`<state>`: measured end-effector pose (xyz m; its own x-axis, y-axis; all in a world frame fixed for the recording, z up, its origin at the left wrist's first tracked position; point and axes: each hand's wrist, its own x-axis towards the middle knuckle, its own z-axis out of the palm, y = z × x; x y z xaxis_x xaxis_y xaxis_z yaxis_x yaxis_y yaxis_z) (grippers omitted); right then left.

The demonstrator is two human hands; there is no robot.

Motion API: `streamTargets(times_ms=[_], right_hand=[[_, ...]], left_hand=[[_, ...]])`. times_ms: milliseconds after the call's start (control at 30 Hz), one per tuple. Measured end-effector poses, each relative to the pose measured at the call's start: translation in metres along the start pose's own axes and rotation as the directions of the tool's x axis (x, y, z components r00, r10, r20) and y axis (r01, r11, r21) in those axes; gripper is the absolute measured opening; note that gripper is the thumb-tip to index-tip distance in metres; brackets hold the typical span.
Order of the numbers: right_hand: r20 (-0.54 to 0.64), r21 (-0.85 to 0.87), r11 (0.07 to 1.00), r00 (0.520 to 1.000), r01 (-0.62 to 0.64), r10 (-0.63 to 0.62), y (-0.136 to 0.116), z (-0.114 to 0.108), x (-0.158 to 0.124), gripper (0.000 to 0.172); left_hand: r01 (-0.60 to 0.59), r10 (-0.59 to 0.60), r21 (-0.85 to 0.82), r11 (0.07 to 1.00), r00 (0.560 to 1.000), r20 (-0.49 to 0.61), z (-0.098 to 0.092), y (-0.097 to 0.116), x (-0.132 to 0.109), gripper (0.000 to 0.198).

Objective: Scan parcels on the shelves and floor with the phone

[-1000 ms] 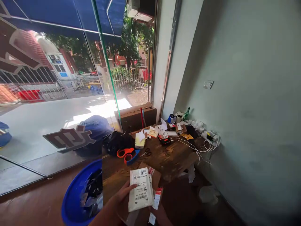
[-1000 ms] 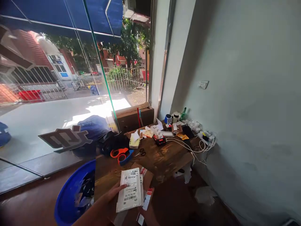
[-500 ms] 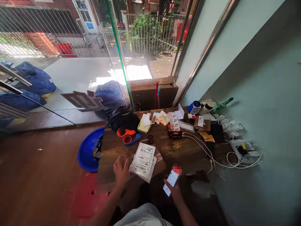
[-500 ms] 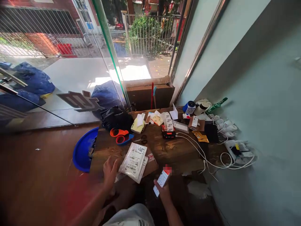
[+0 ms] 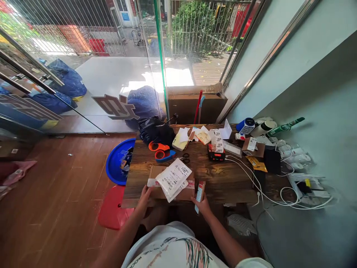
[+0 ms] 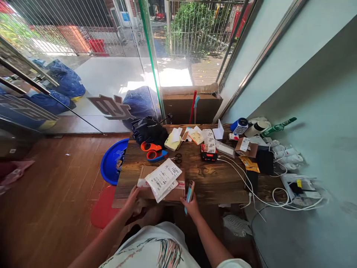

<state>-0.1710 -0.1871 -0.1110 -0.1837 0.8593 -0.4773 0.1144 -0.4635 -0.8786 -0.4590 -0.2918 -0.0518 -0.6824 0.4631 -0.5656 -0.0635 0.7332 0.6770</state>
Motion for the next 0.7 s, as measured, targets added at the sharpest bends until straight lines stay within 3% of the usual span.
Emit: streamTargets(times_ms=[133,233,367,467,600,700], right_hand=[[0.141,0.114,0.990,0.988,-0.086,0.070,0.008,0.034,-0.036,0.041],[0.215,0.219,0.964,0.971,-0.154,0.106,0.005,0.042,-0.049,0.048],[0.265,0.362,0.912,0.959,-0.194,0.099,-0.015,0.021,-0.051,0.068],[0.293,0.447,0.867,0.952,-0.219,0.089,-0.037,0.002,-0.047,0.072],[0.307,0.520,0.819,0.948,-0.242,0.085,-0.067,-0.003,-0.037,0.067],[0.315,0.549,0.797,0.946,-0.251,0.081,-0.081,0.002,-0.030,0.058]], left_hand=[[-0.001,0.022,0.144,0.990,0.989,-0.145,-0.010,0.022,0.028,0.068],[-0.049,0.118,0.280,0.959,0.964,-0.238,0.005,0.033,0.030,0.080],[-0.137,0.232,0.398,0.907,0.952,-0.199,0.034,0.035,0.022,0.074],[-0.189,0.291,0.440,0.878,0.941,-0.175,0.046,0.031,0.020,0.073],[-0.285,0.358,0.436,0.854,0.929,-0.095,0.044,0.025,0.025,0.064],[-0.242,0.299,0.414,0.877,0.951,-0.076,0.028,0.018,0.036,0.046]])
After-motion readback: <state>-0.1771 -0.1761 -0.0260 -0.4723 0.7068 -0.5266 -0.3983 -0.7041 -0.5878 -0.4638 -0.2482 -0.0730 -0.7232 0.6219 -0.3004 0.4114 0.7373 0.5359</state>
